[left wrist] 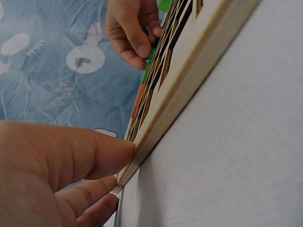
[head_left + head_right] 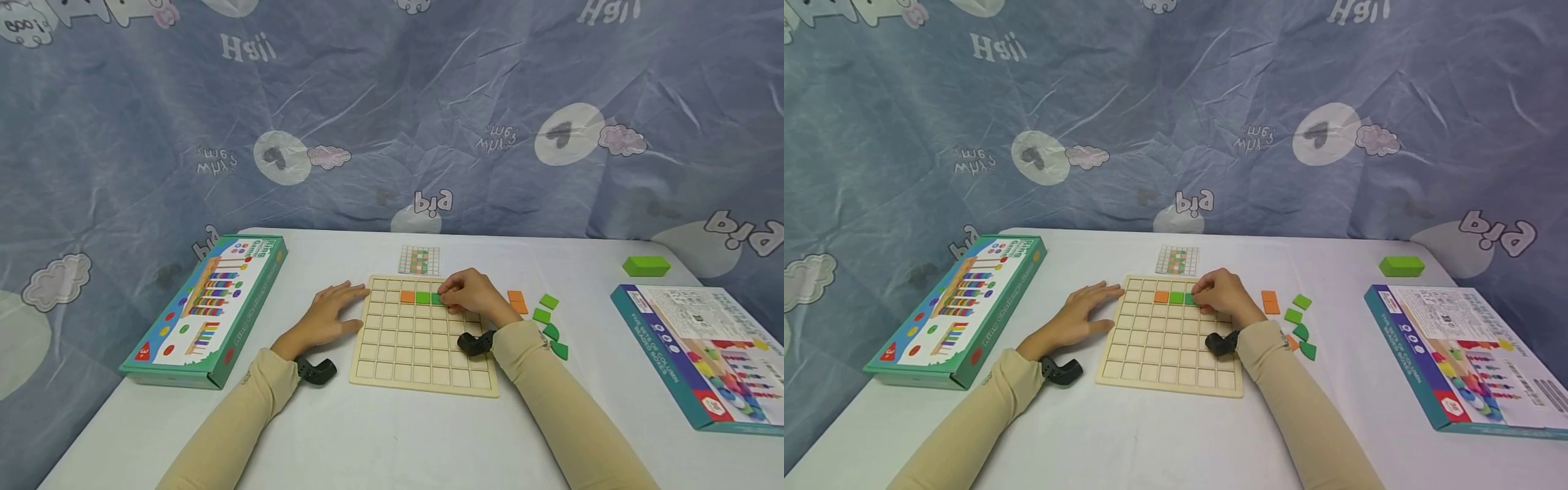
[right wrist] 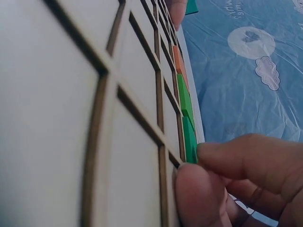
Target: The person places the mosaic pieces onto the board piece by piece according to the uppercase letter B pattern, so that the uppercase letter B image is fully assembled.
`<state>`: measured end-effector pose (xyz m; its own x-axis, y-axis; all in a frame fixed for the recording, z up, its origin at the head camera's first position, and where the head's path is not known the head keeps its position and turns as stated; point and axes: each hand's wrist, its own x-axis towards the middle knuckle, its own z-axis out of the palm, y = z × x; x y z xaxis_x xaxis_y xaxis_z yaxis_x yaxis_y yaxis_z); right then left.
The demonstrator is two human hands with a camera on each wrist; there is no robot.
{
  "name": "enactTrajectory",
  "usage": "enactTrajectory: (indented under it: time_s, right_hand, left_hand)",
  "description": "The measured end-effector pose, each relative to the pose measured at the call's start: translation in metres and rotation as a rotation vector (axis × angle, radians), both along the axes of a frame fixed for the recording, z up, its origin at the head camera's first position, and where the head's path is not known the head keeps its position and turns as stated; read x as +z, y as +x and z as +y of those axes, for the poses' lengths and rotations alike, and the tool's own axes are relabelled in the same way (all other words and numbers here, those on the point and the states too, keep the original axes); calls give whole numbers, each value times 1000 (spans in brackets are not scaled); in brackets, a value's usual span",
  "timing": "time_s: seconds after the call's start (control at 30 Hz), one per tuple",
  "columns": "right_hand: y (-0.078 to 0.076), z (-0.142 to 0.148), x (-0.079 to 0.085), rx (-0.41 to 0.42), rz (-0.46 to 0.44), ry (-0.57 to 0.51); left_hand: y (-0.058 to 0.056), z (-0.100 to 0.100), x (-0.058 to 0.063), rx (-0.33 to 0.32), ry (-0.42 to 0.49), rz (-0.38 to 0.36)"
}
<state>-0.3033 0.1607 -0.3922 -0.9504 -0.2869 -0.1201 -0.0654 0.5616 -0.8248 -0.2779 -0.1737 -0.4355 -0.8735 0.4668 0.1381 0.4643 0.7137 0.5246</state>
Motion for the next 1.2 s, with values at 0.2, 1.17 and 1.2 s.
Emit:
enactTrajectory:
  time_s: [0.2, 1.17, 1.2]
  right_hand:
    - [3, 12, 0, 25, -80, -157]
    - [27, 138, 21, -153, -76, -582]
    - [28, 142, 20, -165, -79, -603]
  left_hand:
    - [0, 2, -1, -6, 7, -7]
    - [0, -1, -3, -7, 20, -1]
    - [0, -1, -2, -6, 19, -2]
